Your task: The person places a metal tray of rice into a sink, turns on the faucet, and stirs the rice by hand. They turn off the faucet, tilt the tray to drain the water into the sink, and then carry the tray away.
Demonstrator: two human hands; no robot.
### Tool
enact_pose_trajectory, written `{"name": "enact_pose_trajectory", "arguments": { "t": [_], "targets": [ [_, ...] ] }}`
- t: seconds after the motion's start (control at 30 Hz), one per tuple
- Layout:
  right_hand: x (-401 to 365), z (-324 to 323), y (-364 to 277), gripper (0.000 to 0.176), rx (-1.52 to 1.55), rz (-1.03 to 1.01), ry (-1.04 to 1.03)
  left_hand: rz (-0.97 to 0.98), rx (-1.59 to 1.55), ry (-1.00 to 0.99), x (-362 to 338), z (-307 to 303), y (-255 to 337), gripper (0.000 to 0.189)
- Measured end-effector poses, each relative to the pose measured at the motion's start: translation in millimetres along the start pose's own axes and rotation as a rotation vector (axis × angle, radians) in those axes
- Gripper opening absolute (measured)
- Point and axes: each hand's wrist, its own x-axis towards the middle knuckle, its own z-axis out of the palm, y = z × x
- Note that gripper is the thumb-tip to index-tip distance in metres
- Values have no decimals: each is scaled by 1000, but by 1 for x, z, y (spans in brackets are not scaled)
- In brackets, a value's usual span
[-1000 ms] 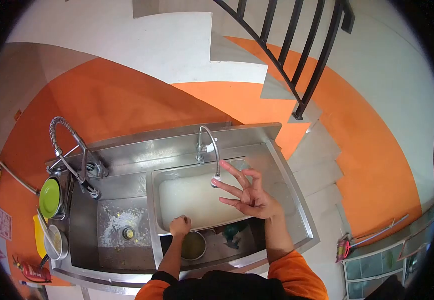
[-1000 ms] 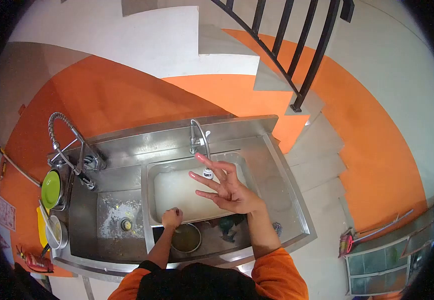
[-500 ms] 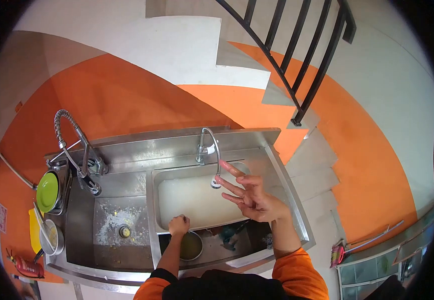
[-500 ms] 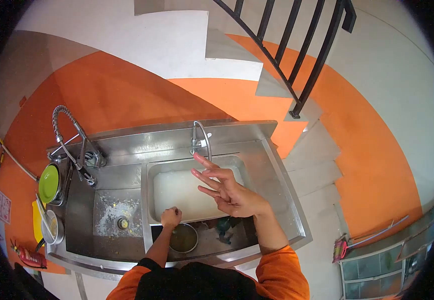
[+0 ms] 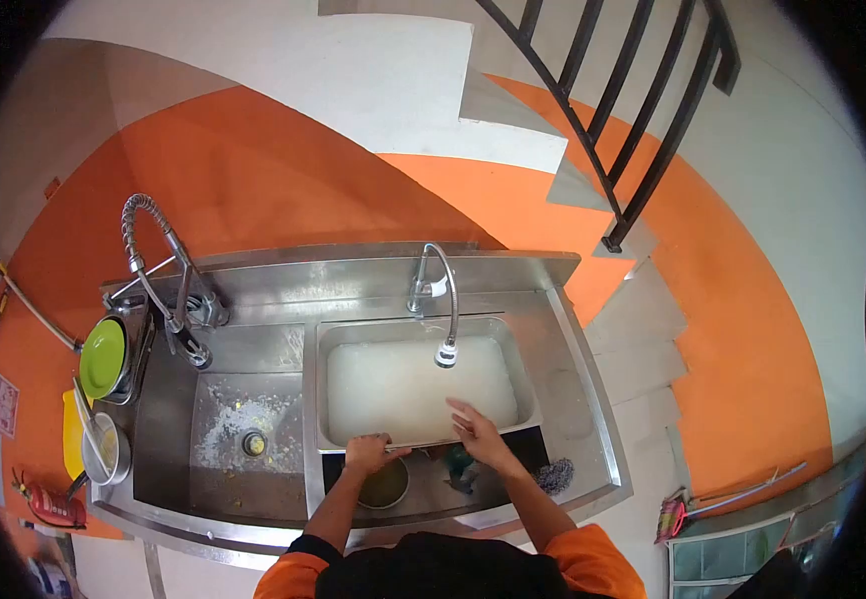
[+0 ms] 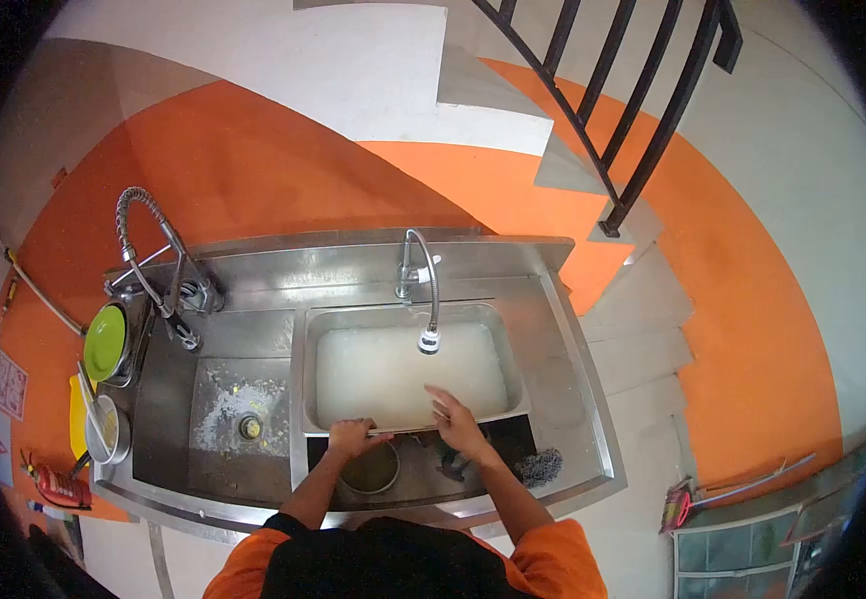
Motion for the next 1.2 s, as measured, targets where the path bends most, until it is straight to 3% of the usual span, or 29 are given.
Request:
{"name": "enact_pose_trajectory", "arguments": {
  "t": [0.03,0.1,0.2,0.27,0.77,1.2],
  "targets": [
    [-2,-4,-45,63,535,-3,58,-1,-4,-7,-1,-1,1,78],
    [-6,-30,-158,79,692,-167,-35,-37,-43,-48,-1,-5,3,77],
    [-27,-56,-250,86,596,-323,0,-12,-44,17,2,2,3,76],
    [-34,-71,-272,89,534,-609,-62,14,-30,22,1,1,4,75],
    [-43,-102,-303,76,228,-617,9,-16,-29,60,4,7,2,75],
    [-47,-104,-303,73,197,-643,122,-12,-27,112,5,10,1,73]
  ]
}}
